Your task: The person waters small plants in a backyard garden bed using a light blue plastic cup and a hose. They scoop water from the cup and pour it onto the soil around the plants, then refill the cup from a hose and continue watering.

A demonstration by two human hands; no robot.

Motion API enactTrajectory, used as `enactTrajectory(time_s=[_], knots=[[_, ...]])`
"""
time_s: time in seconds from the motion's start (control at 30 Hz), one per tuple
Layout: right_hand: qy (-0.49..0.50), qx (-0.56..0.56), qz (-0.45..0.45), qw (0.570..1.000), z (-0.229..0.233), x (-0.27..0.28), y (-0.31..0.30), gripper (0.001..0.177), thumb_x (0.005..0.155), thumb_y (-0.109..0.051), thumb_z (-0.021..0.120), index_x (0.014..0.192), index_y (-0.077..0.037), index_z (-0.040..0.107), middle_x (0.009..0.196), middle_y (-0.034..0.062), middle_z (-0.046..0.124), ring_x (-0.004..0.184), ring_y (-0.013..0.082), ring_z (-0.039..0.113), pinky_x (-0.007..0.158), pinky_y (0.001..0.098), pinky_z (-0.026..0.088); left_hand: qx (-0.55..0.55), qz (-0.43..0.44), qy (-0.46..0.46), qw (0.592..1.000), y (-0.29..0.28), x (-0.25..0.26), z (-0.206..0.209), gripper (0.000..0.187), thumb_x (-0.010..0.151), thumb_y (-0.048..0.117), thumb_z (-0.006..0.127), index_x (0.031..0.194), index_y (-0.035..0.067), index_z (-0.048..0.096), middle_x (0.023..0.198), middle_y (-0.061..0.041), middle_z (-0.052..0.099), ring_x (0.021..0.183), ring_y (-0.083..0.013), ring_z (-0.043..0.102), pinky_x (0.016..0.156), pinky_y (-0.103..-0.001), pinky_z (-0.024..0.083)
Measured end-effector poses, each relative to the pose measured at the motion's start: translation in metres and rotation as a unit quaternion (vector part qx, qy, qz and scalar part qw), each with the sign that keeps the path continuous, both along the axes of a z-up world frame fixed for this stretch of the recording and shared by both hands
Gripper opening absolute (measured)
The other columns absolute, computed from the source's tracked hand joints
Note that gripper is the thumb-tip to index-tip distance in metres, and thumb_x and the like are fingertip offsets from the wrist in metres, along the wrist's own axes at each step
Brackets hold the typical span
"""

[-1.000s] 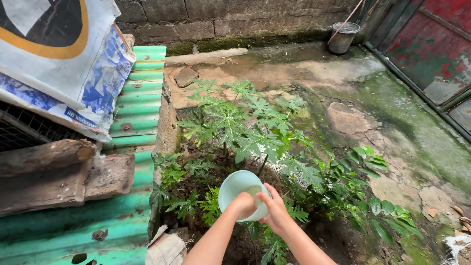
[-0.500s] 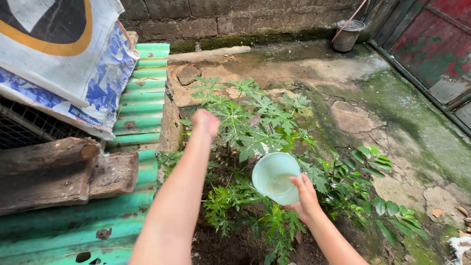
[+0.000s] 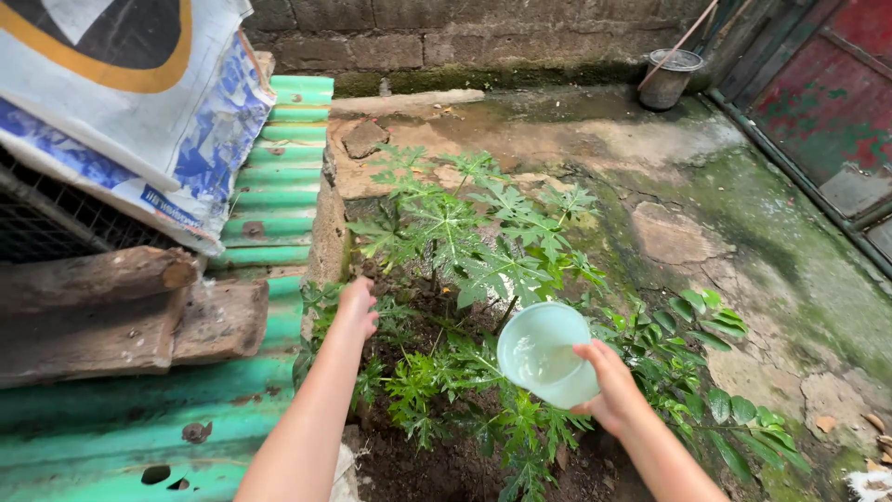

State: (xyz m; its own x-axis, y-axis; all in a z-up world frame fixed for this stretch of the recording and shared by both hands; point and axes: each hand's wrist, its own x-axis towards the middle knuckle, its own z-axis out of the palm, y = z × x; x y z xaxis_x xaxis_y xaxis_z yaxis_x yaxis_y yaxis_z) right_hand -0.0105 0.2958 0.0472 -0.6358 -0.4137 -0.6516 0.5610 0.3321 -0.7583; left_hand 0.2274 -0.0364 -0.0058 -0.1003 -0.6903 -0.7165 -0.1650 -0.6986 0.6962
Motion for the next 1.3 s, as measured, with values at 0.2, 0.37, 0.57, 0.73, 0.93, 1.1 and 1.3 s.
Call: enactTrajectory(time_s=[0.2,0.37,0.57,0.73,0.93,1.1,1.3], knots=[[0.132,0.033,0.07,0.988,0.039,0.0,-0.057,0.113,0.084,-0.045,0.091,0.172,-0.002,0.035,0.17,0.0336,0.023,0.156,0.0635,0.024,0.094,0.1001,0.031,0.016,-0.078,0.035,0.996,-0.007,0.006,-0.089,0.065,0.109,0.033,0.052,0.168,0.007,0.043,0.167,-0.025,0.049,0.157,-0.0486,0.04,0.13,-0.068,0.03],[0.217,0.069,0.097,0.969,-0.008,-0.054,-0.141,0.119,0.076,-0.061,0.097,0.171,-0.014,0.042,0.169,0.0269,0.038,0.154,0.0539,0.04,0.087,0.0881,0.05,-0.026,-0.122,0.059,0.99,-0.036,-0.057,-0.085,0.062,0.11,0.038,0.052,0.164,0.008,0.046,0.146,-0.019,0.054,0.12,-0.0319,0.043,0.112,-0.056,0.039],[0.222,0.077,0.059,0.97,0.043,-0.021,-0.233,0.127,0.068,-0.068,0.098,0.173,-0.024,0.041,0.162,0.0278,0.037,0.151,0.05,0.041,0.107,0.0796,0.048,-0.038,-0.095,0.151,0.983,-0.074,-0.122,-0.027,0.024,0.115,0.037,0.041,0.12,0.015,0.044,0.115,-0.009,0.041,0.102,-0.0265,0.036,0.09,-0.04,0.034],[0.068,-0.055,0.038,0.995,0.07,-0.017,-0.213,0.117,0.08,-0.041,0.097,0.17,-0.004,0.032,0.175,0.0293,0.019,0.164,0.0572,0.017,0.1,0.1007,0.021,-0.044,0.02,0.321,0.946,-0.102,-0.112,-0.018,0.049,0.113,0.014,0.048,0.157,-0.006,0.046,0.152,-0.026,0.059,0.151,-0.0327,0.055,0.13,-0.043,0.038],[-0.128,-0.17,0.082,0.974,0.038,-0.038,-0.089,0.098,0.094,-0.052,0.063,0.174,-0.009,0.026,0.169,0.0328,0.03,0.16,0.05,0.027,0.121,0.0863,0.025,-0.024,0.068,0.256,0.964,-0.072,-0.009,-0.09,0.067,0.111,0.036,0.053,0.171,0.013,0.036,0.18,-0.016,0.03,0.169,-0.034,0.022,0.142,-0.049,0.012],[-0.037,0.031,0.017,0.999,-0.032,-0.075,0.01,0.083,0.101,-0.041,0.066,0.169,-0.008,0.033,0.169,0.0324,0.027,0.158,0.0533,0.024,0.12,0.0875,0.027,0.044,0.013,0.107,0.993,0.005,0.084,-0.159,0.069,0.117,0.039,0.041,0.177,0.009,0.024,0.181,-0.027,0.021,0.168,-0.0384,0.017,0.137,-0.057,0.011],[0.085,0.16,0.003,0.983,-0.078,-0.079,0.045,0.09,0.089,-0.028,0.069,0.165,0.007,0.034,0.167,0.0346,0.032,0.151,0.0628,0.033,0.109,0.0984,0.028,0.105,0.058,0.086,0.989,0.059,0.081,-0.193,0.07,0.111,0.038,0.042,0.171,0.002,0.038,0.179,-0.025,0.036,0.168,-0.0444,0.028,0.138,-0.056,0.022]])
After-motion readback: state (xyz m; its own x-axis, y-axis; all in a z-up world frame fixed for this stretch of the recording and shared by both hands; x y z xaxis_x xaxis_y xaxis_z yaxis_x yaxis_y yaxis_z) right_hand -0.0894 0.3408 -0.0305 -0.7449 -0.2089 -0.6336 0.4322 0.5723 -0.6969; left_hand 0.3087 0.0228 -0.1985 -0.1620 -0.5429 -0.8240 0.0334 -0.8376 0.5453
